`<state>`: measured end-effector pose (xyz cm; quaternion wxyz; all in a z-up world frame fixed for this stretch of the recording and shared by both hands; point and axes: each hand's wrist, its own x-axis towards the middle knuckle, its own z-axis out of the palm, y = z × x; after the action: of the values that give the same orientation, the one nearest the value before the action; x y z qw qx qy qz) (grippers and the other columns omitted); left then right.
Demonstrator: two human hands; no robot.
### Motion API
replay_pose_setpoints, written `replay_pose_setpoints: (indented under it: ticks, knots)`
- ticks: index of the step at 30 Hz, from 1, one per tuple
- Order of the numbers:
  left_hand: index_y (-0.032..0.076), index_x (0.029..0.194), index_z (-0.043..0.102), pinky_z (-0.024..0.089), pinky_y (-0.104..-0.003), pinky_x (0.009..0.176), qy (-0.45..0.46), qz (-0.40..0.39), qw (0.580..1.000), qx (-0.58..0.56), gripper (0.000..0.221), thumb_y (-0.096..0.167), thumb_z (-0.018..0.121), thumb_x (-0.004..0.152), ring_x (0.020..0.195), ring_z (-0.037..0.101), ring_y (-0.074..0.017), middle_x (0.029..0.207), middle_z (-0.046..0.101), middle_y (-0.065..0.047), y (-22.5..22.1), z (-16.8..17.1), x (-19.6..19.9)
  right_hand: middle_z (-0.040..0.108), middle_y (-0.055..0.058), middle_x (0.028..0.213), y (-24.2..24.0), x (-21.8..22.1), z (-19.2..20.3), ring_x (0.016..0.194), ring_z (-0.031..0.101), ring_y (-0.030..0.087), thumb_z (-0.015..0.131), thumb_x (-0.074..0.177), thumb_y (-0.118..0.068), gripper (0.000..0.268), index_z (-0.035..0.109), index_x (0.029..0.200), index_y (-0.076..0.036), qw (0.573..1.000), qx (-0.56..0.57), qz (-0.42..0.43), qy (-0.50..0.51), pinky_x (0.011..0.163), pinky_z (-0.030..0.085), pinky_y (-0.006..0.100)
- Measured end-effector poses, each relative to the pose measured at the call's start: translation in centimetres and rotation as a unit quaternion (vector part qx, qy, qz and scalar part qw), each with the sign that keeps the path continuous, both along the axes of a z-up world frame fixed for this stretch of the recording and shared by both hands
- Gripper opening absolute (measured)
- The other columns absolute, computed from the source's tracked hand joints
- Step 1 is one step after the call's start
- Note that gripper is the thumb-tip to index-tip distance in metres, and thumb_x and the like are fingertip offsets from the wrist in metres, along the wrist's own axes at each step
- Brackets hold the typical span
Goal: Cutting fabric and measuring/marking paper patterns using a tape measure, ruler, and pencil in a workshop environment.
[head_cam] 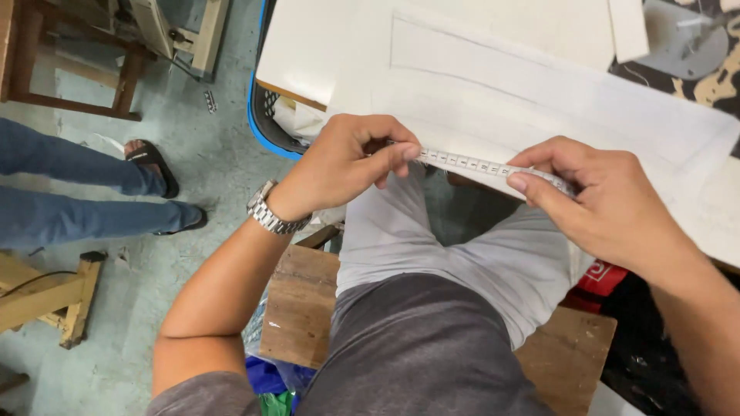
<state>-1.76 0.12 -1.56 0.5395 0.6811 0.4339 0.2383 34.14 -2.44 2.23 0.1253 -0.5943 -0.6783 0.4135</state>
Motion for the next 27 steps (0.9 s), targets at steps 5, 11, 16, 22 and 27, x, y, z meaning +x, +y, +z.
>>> replay_pose_setpoints:
  ticks: [5,11,16,22,27]
  knots:
    - [0.012,0.147,0.086,0.065,-0.021,0.072,-0.107,0.044,0.993,-0.035,0.029,0.028,0.07,0.128,0.073,0.078,-0.0058,0.097,0.088,0.0,-0.1,-0.6,0.4,0.089,0.0,0.11,3.6,-0.9,-0.6,0.072,0.073,0.016,0.105,0.091,-0.029,0.078,0.078,0.164,-0.031,0.99,-0.077,0.111,-0.039,0.059,0.063,0.032]
    - [0.009,0.141,0.087,0.079,-0.026,0.095,-0.11,0.057,0.986,0.107,0.03,0.024,0.092,0.116,0.113,0.089,-0.0179,0.129,0.089,-0.009,0.5,-0.4,-1.0,0.091,0.006,0.08,5.2,-1.5,-3.5,0.057,0.081,0.013,0.063,0.125,-0.025,0.038,0.094,0.143,-0.013,0.982,-0.068,0.153,0.082,0.045,0.062,0.021]
    - [0.004,0.132,0.09,0.075,-0.036,0.091,-0.054,0.033,0.974,0.218,0.021,0.02,0.079,0.124,0.103,0.091,-0.0247,0.119,0.094,-0.011,-1.5,1.1,-1.1,0.105,0.0,0.123,4.4,-3.9,-2.6,0.112,0.101,0.015,0.066,0.117,-0.041,0.048,0.085,0.158,-0.024,0.962,-0.137,0.219,0.09,0.1,0.081,0.033]
    - [0.002,0.132,0.083,0.061,-0.034,0.078,0.024,0.175,0.95,0.259,0.011,0.01,0.082,0.125,0.08,0.075,-0.0175,0.108,0.087,-0.006,-1.8,2.1,0.1,0.099,-0.006,0.126,5.7,-6.2,-0.9,0.106,0.094,0.011,0.07,0.116,-0.03,0.041,0.083,0.154,-0.018,0.965,-0.097,0.216,0.11,0.094,0.076,0.03]
    - [0.0,0.128,0.085,0.062,-0.035,0.08,0.034,0.166,0.957,0.236,0.015,0.015,0.082,0.125,0.085,0.076,-0.0185,0.116,0.09,-0.009,1.5,0.5,-0.1,0.072,0.003,0.115,9.4,-7.2,-1.3,0.063,0.058,0.011,0.093,0.108,-0.036,0.054,0.074,0.156,-0.021,0.989,-0.011,0.144,-0.018,0.056,0.057,0.027]
